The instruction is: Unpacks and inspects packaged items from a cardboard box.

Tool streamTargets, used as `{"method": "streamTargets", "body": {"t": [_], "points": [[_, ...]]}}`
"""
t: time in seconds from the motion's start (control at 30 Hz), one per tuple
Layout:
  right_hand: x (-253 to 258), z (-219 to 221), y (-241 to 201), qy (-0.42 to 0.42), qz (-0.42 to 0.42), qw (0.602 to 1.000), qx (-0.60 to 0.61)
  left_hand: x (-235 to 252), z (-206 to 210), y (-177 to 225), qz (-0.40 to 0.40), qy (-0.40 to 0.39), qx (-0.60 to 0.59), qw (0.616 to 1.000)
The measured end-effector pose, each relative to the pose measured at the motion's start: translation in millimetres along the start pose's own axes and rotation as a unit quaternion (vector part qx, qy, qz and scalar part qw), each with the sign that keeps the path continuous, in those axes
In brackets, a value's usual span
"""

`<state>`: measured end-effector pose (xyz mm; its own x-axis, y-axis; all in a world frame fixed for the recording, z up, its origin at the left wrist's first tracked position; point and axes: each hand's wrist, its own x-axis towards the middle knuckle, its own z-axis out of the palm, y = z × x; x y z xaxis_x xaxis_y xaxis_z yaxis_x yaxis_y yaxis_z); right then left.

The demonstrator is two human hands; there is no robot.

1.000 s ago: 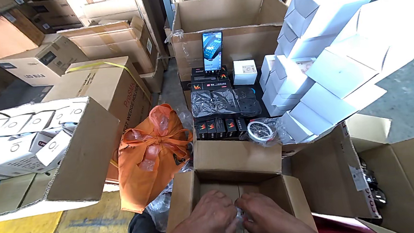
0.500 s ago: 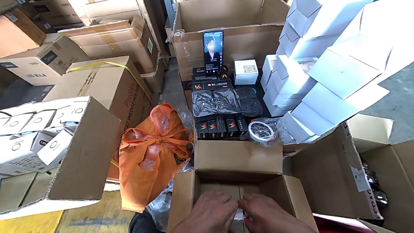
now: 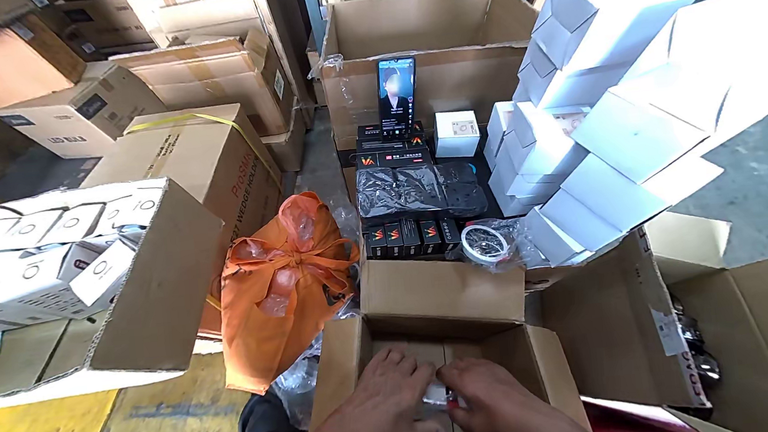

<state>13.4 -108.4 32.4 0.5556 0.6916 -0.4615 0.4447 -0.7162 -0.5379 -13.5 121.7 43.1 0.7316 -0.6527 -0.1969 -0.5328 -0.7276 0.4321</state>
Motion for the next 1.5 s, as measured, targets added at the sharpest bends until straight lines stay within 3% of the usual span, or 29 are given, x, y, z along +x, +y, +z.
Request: {"method": "streamTargets", "body": {"t": [0.17, 0.7, 1.03, 1.23, 1.5], "points": [[-1.0, -0.6, 0.5, 0.037, -0.026, 0.999, 0.027, 0.8, -0.9, -1.5, -0.054, -0.101, -0.008, 0.993], [-0.2, -0.3, -0.1, 0.089, -0.065, 0.992, 0.057, 1.2, 0.6, -4.5, 0.048, -0.014, 0.015, 0.999], [-2.3, -14.1, -5.6, 0.014, 0.108, 0.994, 0.009, 1.4, -4.9, -5.3, 0.022, -0.047, 0.017, 0.999], [-1.4, -10.4, -0.9, 0.114, 0.023, 0.993, 0.002, 1.8, -3.5, -4.9, 0.032, -0.037, 0.014, 0.999], [0.6, 0.5, 3.8, 0.066, -0.033, 0.997, -0.009, 1.5, -4.1, -4.1, 0.073, 0.012, 0.008, 0.997]]}}
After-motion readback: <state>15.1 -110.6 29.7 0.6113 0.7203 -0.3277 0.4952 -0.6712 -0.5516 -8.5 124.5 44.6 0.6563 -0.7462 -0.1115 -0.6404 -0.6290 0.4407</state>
